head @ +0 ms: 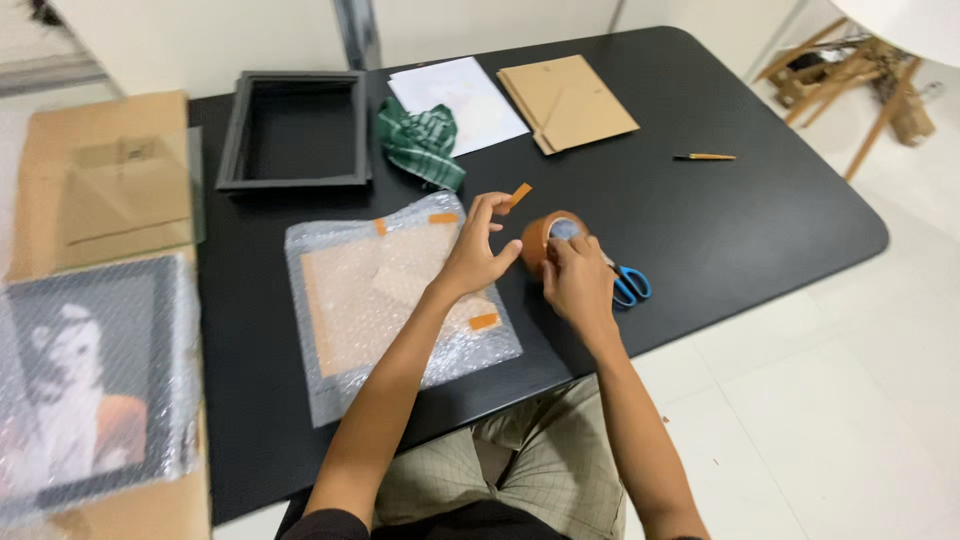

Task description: The person wraps an artwork component in bubble wrap, securing the edges with pieces of tape that they cut using scissors.

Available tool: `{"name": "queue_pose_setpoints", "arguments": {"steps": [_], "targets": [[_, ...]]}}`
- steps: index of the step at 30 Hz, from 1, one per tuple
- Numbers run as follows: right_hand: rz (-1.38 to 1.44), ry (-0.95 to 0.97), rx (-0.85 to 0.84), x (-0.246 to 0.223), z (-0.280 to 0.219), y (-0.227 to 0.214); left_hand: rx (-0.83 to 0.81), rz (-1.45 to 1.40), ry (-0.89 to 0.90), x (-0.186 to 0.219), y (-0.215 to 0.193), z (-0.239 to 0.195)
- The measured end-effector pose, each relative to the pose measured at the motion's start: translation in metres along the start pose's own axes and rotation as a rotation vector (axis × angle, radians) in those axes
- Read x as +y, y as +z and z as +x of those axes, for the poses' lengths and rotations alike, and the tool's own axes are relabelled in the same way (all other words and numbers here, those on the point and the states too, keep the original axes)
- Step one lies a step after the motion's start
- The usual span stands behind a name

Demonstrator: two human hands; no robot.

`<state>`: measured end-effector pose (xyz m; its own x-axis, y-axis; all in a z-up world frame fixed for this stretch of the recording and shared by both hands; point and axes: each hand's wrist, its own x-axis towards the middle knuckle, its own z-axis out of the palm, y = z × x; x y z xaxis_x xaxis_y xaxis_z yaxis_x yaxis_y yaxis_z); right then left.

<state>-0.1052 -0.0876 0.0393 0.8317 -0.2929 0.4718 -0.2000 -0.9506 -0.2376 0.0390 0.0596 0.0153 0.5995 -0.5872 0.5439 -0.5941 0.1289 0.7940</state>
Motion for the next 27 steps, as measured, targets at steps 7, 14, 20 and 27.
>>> {"name": "queue_pose_setpoints", "arguments": {"steps": [7,14,20,27], "targets": [[-0.295,-0.209,0.031,0.021,0.026,0.053,0.071,-0.128,-0.182,-0.028,-0.045,-0.036],[0.598,-0.578,0.242,-0.055,0.062,0.015,-0.02,-0.622,-0.525,0.031,-0.1,-0.055],[0.945,-0.796,0.07,-0.099,0.081,0.018,-0.1,-0.701,-0.555,0.026,-0.126,-0.073],[0.832,-0.578,0.219,-0.084,0.102,0.023,0.066,-0.644,-0.66,0.032,-0.144,-0.063]]}}
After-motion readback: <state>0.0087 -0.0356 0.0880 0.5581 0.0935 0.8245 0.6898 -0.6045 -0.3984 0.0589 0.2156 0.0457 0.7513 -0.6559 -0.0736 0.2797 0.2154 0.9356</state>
